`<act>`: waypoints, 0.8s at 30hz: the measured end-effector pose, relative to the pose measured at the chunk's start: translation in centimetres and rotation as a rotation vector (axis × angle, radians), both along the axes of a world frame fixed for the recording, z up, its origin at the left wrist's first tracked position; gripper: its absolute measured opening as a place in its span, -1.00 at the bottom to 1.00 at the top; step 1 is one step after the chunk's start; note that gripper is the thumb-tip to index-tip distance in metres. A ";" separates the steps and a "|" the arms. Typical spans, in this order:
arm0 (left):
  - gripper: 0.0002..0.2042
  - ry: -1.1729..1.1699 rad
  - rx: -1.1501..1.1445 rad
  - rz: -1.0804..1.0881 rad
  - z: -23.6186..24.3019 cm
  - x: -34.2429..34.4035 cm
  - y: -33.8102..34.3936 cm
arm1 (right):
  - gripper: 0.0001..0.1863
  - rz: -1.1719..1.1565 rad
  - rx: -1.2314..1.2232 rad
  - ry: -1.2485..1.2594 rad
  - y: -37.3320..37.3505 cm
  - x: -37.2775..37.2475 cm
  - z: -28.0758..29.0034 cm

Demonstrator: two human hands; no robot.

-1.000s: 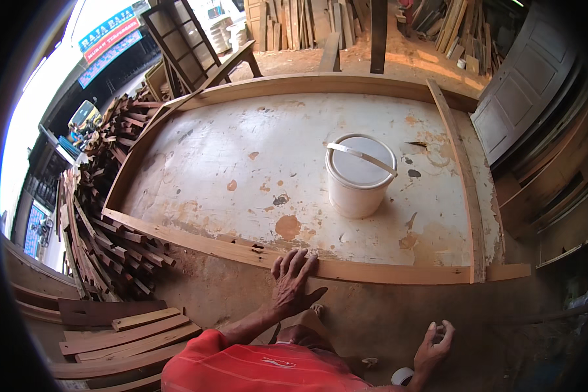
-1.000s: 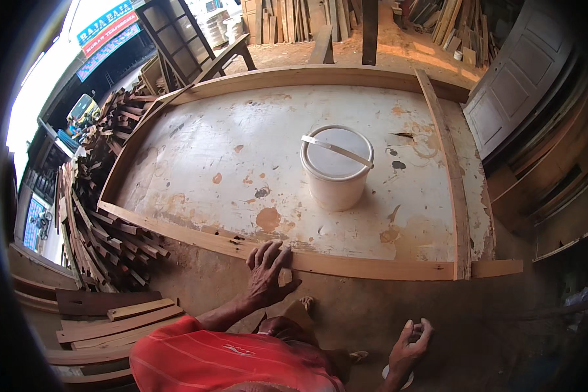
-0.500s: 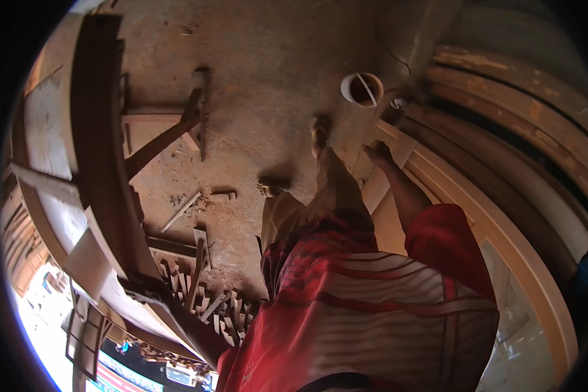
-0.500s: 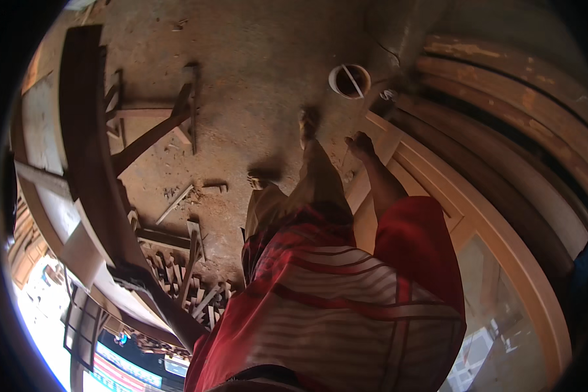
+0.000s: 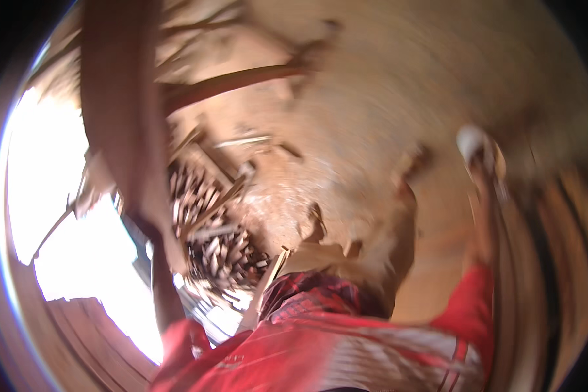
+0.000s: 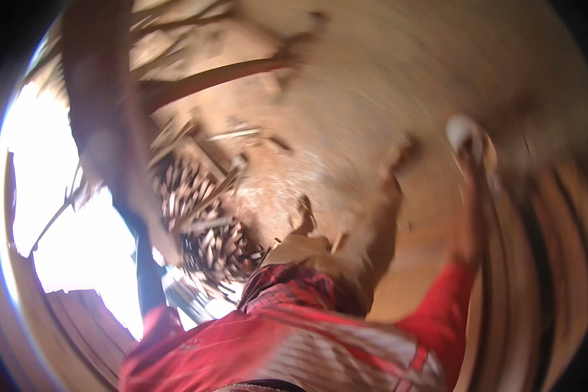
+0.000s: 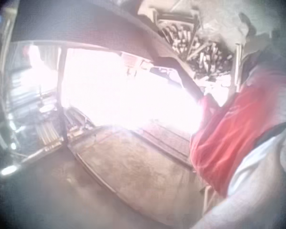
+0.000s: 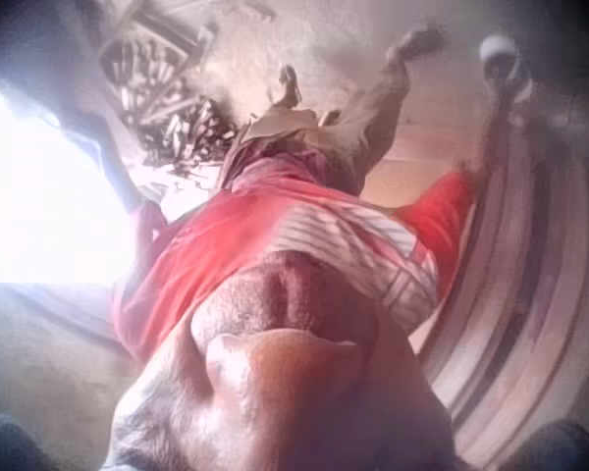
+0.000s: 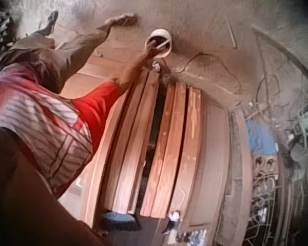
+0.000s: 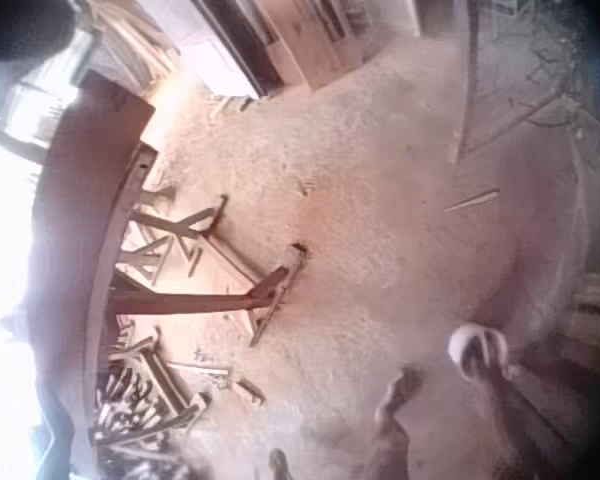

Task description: The person is repairing a wooden frame by filling holes and imperfections. They use a putty knife to apply a brown filler paste from a bucket and a white adhesive from a tube to the wood surface, smoothing the material into the defects.

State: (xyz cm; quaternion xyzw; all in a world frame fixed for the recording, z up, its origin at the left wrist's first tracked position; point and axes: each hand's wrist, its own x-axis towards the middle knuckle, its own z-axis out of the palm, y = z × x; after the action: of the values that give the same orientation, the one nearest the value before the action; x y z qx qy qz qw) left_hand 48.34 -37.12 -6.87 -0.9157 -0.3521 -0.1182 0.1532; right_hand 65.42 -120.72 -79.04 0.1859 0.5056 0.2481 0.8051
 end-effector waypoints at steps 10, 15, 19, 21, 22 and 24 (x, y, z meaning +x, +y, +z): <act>-0.41 -0.188 0.162 -0.015 0.7 -1.5 -6.4 | -0.16 1.817 -1.623 -1.169 6.9 -4.6 15.6; -0.16 -0.327 -0.044 -0.070 0.4 -0.3 -4.8 | -0.31 1.816 -1.509 -1.376 14.6 -6.7 26.5; -0.05 -0.351 -0.263 -0.128 1.5 -1.9 -5.1 | -0.43 1.697 -1.333 -1.617 26.4 -9.6 44.0; -0.06 -0.427 -0.389 -0.263 2.1 -3.3 -5.0 | -0.43 1.780 -1.342 -1.859 31.9 -11.0 53.6; -0.13 -0.574 -0.510 -0.384 3.3 -4.3 -5.2 | -0.45 1.772 -1.285 -1.926 35.0 -11.7 58.9; -0.36 -0.792 -0.811 -0.578 5.7 -8.9 -5.2 | -0.50 1.761 -1.243 -1.952 40.6 -15.0 68.8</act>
State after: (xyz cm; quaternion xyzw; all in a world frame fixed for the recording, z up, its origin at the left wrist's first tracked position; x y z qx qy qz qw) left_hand 39.46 -42.32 -1.20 -0.8458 -0.1377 -0.3419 -0.3856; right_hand 50.46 -80.15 -10.27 -0.7895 -0.2606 0.4226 0.3609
